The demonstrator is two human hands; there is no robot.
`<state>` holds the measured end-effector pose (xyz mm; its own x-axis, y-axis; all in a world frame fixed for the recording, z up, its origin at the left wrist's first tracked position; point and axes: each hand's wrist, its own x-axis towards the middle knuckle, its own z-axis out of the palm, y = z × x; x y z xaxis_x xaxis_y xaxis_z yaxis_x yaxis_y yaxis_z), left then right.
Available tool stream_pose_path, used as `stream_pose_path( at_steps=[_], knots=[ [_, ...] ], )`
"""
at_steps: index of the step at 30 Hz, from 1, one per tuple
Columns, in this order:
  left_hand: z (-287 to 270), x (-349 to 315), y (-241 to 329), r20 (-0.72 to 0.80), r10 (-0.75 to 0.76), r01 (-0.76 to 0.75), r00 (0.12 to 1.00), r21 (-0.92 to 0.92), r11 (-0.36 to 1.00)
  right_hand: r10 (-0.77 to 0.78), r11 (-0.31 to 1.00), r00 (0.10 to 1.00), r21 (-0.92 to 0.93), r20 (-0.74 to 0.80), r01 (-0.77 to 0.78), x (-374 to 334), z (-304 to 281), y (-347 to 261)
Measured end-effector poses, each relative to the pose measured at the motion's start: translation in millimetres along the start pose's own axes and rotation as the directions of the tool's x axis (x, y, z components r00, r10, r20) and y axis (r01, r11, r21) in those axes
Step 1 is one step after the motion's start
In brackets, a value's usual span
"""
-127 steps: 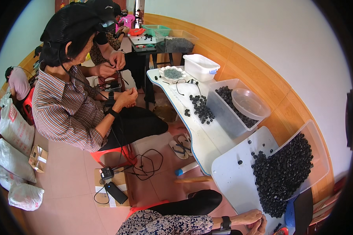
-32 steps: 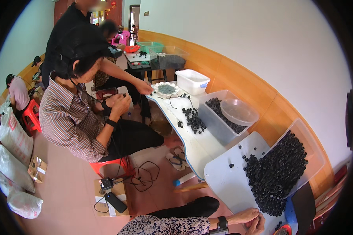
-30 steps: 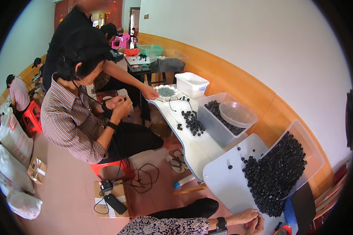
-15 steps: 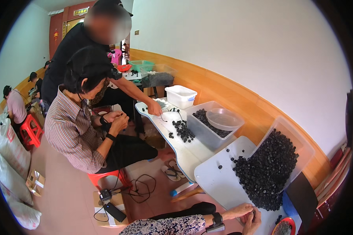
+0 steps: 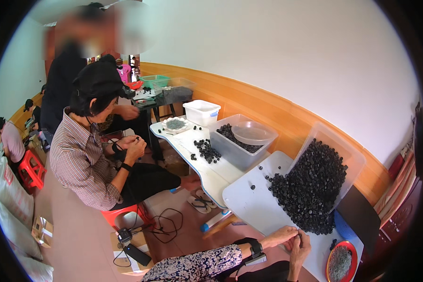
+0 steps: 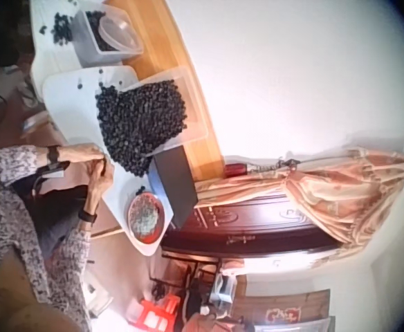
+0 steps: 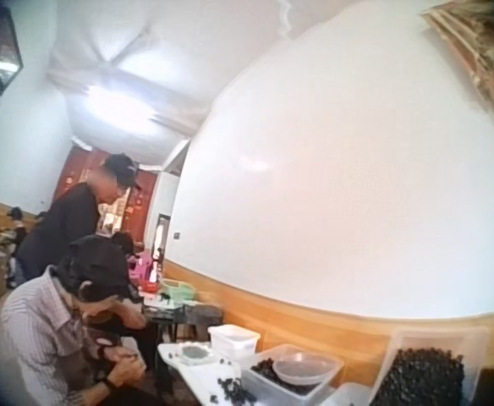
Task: Manually assembling small black plastic components by hand at a workbench.
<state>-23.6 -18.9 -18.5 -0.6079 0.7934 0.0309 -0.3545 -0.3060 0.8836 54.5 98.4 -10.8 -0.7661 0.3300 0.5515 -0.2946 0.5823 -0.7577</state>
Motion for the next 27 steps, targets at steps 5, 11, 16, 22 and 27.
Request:
stream_pose_path(
  at_steps=[5, 11, 16, 22, 27],
  knots=[
    [3.3, -0.9, 3.3, -0.045, -0.027, 0.026, 0.999, -0.009, 1.0, 0.097, 0.992, 0.995, 0.083, 0.007, -0.098, 1.9, -0.6, -4.8],
    [-5.1, -1.2, -0.3, -0.055, -0.032, 0.034, 0.998, 0.022, 0.999, 0.021, 1.0, 0.999, 0.017, 0.045, -0.022, 3.4, 0.4, -3.5],
    [-8.5, -5.6, 1.6, -0.024, -0.036, 0.035, 0.999, -0.033, 0.999, 0.022, 1.0, 0.997, -0.019, 0.074, -0.02, 5.4, -2.8, -16.4],
    [2.1, -10.5, 6.6, -0.049, -0.006, 0.006, 0.999, -0.009, 1.0, 0.026, 0.998, 0.995, 0.056, 0.096, -0.032, 5.4, -7.1, -11.2],
    [8.1, -14.1, 9.2, -0.059, 0.037, -0.035, 0.998, 0.032, 0.999, 0.114, 0.985, 0.987, 0.115, 0.116, -0.127, 6.5, -8.0, -12.4]
  ],
)
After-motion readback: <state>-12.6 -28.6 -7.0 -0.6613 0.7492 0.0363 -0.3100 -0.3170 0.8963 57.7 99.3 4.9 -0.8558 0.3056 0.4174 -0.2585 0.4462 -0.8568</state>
